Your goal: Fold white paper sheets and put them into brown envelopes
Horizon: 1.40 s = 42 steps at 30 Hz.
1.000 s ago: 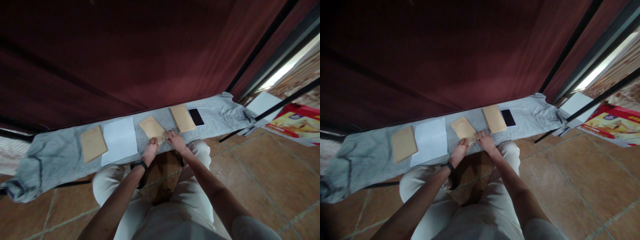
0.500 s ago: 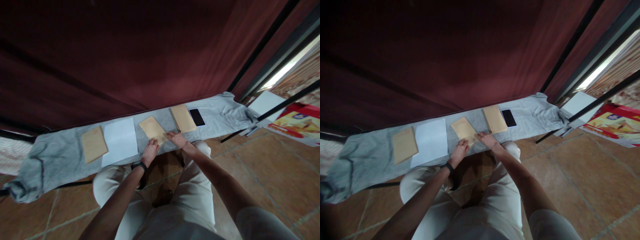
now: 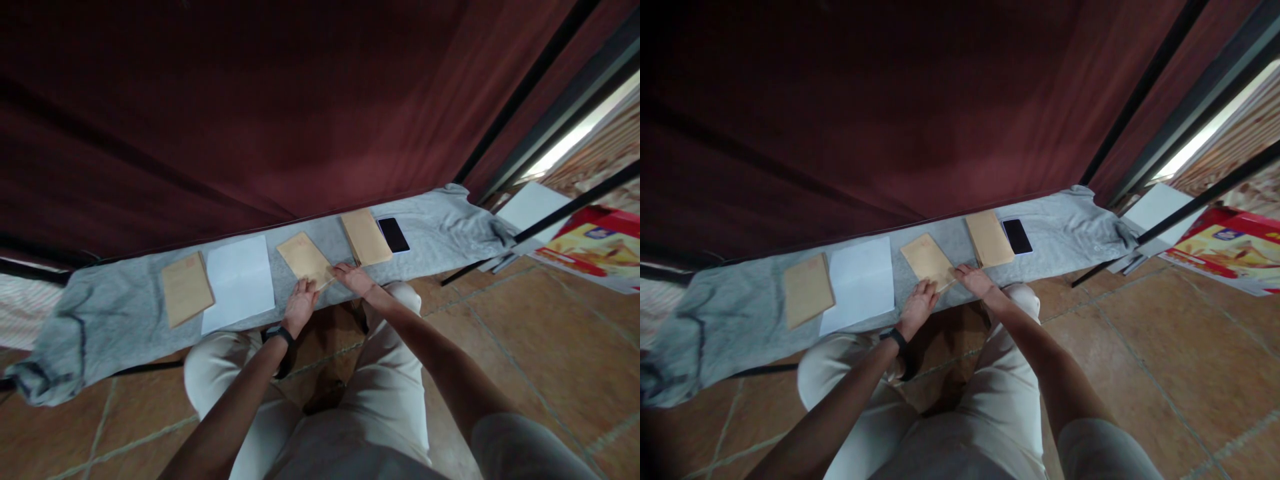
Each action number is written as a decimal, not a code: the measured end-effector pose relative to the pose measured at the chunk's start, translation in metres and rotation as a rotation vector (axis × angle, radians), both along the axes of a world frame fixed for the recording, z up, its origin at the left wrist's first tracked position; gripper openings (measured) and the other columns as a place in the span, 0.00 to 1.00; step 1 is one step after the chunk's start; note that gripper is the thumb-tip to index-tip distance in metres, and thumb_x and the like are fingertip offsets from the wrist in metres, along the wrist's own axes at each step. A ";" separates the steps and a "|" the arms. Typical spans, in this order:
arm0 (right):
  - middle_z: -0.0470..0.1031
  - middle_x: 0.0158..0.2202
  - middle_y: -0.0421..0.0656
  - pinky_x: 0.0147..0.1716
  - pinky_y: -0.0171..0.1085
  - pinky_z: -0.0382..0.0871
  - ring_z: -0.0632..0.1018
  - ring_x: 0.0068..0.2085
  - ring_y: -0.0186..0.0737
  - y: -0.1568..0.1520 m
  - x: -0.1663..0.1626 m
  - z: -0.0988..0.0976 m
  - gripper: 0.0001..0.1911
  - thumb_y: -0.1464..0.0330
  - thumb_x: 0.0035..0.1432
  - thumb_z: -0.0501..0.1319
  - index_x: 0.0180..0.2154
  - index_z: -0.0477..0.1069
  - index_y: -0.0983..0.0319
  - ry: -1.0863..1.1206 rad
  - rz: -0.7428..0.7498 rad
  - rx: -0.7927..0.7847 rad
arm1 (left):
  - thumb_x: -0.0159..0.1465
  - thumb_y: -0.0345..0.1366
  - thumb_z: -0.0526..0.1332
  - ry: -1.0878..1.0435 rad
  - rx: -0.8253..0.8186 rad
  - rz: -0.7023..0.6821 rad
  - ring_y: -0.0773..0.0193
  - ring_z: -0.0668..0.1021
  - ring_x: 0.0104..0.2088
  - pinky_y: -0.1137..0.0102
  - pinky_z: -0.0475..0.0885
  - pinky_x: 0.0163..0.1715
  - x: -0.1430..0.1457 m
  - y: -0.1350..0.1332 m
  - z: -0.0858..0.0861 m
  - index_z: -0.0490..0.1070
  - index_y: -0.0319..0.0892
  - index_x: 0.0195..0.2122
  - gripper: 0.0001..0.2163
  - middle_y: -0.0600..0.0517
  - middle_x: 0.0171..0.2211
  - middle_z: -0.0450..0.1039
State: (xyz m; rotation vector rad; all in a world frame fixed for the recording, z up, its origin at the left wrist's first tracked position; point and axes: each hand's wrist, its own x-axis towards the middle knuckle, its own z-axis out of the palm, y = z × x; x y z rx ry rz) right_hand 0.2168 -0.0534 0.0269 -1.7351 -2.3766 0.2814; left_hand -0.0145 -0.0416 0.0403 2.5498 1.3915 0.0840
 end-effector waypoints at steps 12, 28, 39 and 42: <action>0.74 0.58 0.47 0.59 0.43 0.67 0.74 0.56 0.44 -0.010 0.001 -0.010 0.16 0.65 0.70 0.57 0.56 0.74 0.58 0.121 -0.009 0.073 | 0.73 0.37 0.50 0.140 0.058 0.025 0.51 0.71 0.58 0.62 0.72 0.51 0.009 -0.007 0.010 0.68 0.41 0.59 0.17 0.42 0.59 0.70; 0.77 0.49 0.47 0.47 0.36 0.69 0.77 0.48 0.43 -0.001 -0.026 -0.008 0.11 0.67 0.70 0.56 0.47 0.75 0.59 0.111 -0.342 0.076 | 0.70 0.29 0.51 -0.023 0.127 0.111 0.53 0.73 0.56 0.61 0.70 0.54 0.009 -0.005 -0.006 0.70 0.42 0.57 0.17 0.43 0.60 0.69; 0.71 0.63 0.48 0.66 0.46 0.57 0.69 0.64 0.42 -0.042 -0.074 -0.033 0.21 0.68 0.73 0.49 0.62 0.68 0.62 0.251 -0.141 0.245 | 0.68 0.25 0.48 -0.115 0.186 -0.075 0.56 0.70 0.64 0.59 0.65 0.64 0.003 -0.024 -0.037 0.66 0.35 0.63 0.23 0.41 0.62 0.70; 0.68 0.65 0.49 0.68 0.48 0.53 0.67 0.66 0.44 -0.050 -0.076 -0.038 0.23 0.65 0.73 0.50 0.64 0.65 0.62 0.217 -0.164 0.242 | 0.69 0.28 0.49 -0.141 0.189 -0.054 0.56 0.69 0.65 0.59 0.65 0.65 -0.002 -0.026 -0.039 0.66 0.35 0.63 0.22 0.40 0.63 0.68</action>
